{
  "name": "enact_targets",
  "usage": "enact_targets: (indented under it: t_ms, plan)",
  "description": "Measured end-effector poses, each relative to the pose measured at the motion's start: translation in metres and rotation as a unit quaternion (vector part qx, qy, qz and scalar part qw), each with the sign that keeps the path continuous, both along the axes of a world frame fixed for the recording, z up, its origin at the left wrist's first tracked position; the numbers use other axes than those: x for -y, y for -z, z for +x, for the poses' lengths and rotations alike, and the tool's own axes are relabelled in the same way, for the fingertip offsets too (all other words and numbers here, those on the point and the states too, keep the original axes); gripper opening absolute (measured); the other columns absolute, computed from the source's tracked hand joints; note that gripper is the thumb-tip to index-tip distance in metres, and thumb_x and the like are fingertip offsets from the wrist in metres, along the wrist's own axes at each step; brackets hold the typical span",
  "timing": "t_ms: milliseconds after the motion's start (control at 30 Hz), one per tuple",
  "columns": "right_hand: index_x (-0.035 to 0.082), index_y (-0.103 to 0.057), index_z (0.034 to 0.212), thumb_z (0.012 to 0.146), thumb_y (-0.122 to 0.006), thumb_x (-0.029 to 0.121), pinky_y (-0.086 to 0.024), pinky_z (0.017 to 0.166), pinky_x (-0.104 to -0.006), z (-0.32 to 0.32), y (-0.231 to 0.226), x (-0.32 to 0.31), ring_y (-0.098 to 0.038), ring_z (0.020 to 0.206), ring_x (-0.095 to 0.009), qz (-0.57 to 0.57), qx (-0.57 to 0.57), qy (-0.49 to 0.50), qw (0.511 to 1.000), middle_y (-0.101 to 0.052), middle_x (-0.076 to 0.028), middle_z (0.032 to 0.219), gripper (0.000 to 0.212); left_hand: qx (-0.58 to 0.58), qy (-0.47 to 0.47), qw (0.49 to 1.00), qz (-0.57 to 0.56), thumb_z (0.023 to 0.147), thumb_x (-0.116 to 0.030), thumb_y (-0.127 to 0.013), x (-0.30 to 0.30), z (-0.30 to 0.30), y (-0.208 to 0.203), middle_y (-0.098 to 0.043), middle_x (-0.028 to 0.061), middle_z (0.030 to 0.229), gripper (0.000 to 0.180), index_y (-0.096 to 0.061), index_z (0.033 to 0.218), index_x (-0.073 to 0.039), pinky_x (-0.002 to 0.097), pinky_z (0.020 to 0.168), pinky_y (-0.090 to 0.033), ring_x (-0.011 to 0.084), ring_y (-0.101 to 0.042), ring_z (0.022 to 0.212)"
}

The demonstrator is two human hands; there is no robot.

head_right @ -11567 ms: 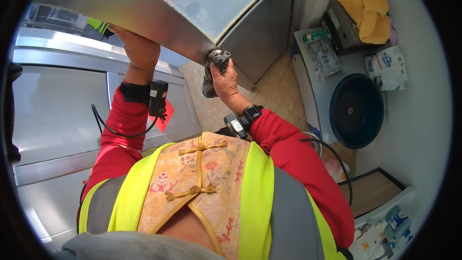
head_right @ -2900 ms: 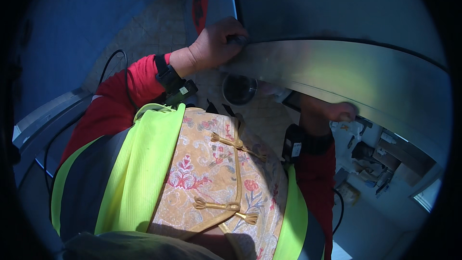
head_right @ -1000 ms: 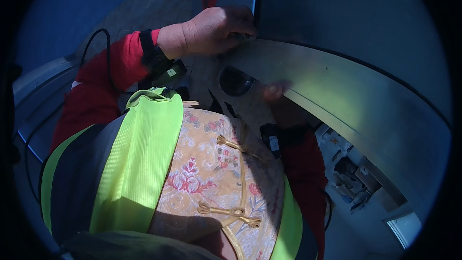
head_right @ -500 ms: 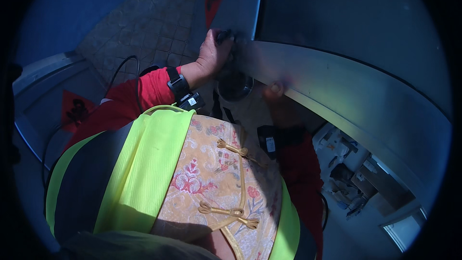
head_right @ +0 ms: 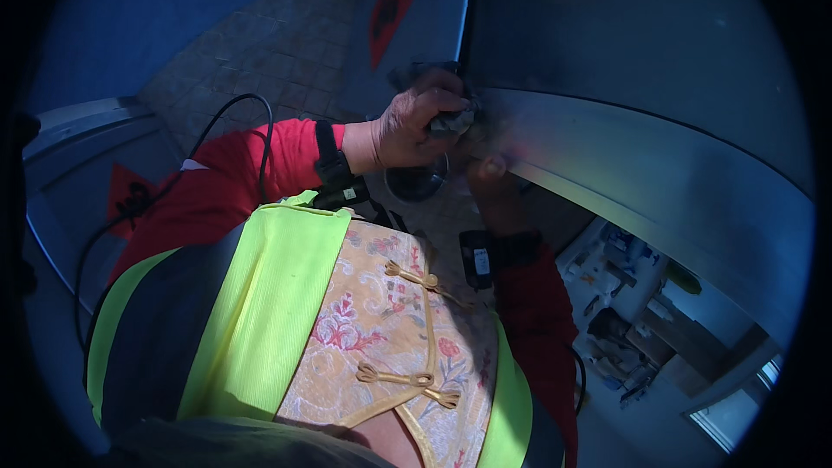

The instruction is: The person wrings out a cloth in a metal bowl, then wipes a glass door and a metal frame. They refill a blue basin with water from a sink and apply liquid soap to the cloth before continuing to wipe the sink area.

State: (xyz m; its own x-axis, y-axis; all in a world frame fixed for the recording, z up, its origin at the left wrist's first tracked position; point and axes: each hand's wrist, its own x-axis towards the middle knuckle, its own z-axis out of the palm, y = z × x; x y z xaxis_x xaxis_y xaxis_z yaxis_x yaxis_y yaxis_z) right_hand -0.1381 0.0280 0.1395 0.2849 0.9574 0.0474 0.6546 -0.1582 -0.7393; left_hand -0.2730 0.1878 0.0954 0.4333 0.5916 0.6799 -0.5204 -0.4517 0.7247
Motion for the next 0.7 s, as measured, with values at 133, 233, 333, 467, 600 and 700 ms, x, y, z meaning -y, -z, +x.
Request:
enact_targets:
  t_ms: [133, 233, 333, 467, 600, 700]
  plan:
    - [0.006, -0.050, 0.091, 0.094, -0.041, 0.014, -0.046, 0.069, -0.0354, 0.018, 0.003, 0.046, -0.055, 0.078, -0.024, -0.162, 0.373, -0.111, 0.907, -0.053, -0.011, 0.083, 0.012, -0.080, -0.062, 0.986, -0.132, 0.075, -0.003, -0.066, 0.014, -0.005, 0.044, -0.055, 0.0151, 0.099, 0.038, -0.051, 0.110, -0.006, 0.0353, 0.077, -0.049, 0.0287, -0.058, 0.088]
    - [0.006, -0.050, 0.096, 0.093, -0.044, 0.013, -0.046, 0.074, -0.0351, 0.031, -0.001, 0.061, -0.056, 0.083, -0.024, -0.214, 0.174, -0.105, 0.955, -0.054, -0.011, 0.088, 0.010, -0.127, -0.048, 0.963, -0.235, 0.078, -0.001, -0.065, 0.020, 0.006, 0.030, -0.057, 0.0132, 0.098, 0.037, -0.051, 0.111, -0.006, 0.0317, 0.078, -0.048, 0.0224, -0.058, 0.086]
    - [0.005, -0.051, 0.101, 0.093, -0.048, 0.012, -0.046, 0.078, -0.0344, 0.032, -0.003, 0.051, -0.055, 0.089, -0.024, -0.181, -0.265, -0.021, 0.947, -0.054, -0.012, 0.093, 0.012, -0.009, -0.009, 0.978, -0.210, 0.077, 0.001, -0.065, 0.010, 0.017, -0.010, -0.057, 0.0126, 0.101, 0.037, -0.052, 0.111, -0.005, 0.0312, 0.078, -0.047, 0.0223, -0.058, 0.087]
    - [0.005, -0.051, 0.103, 0.091, -0.050, 0.014, -0.045, 0.079, -0.0357, 0.023, 0.016, 0.011, -0.055, 0.091, -0.025, -0.068, -0.364, 0.038, 0.928, -0.054, -0.012, 0.095, 0.015, 0.086, 0.030, 0.992, -0.086, 0.075, 0.002, -0.065, -0.005, 0.016, -0.059, -0.056, 0.0132, 0.104, 0.037, -0.055, 0.110, -0.004, 0.0314, 0.079, -0.047, 0.0240, -0.058, 0.091]
    - [0.004, -0.051, 0.105, 0.090, -0.052, 0.015, -0.045, 0.081, -0.0370, 0.015, 0.022, -0.005, -0.054, 0.093, -0.027, -0.032, -0.256, 0.053, 0.965, -0.054, -0.013, 0.097, 0.018, 0.082, 0.047, 0.996, -0.004, 0.067, -0.004, -0.071, -0.022, 0.001, -0.082, -0.054, 0.0152, 0.105, 0.044, -0.057, 0.109, -0.005, 0.0339, 0.079, -0.049, 0.0286, -0.059, 0.093]
    - [0.004, -0.051, 0.107, 0.089, -0.053, 0.016, -0.044, 0.082, -0.0379, 0.011, 0.017, -0.009, -0.054, 0.094, -0.027, -0.013, -0.189, 0.060, 0.980, -0.054, -0.014, 0.099, 0.021, 0.110, 0.049, 0.991, 0.060, 0.066, -0.006, -0.073, -0.037, 0.010, -0.114, -0.054, 0.0142, 0.104, 0.046, -0.057, 0.109, -0.006, 0.0354, 0.078, -0.051, 0.0296, -0.060, 0.093]
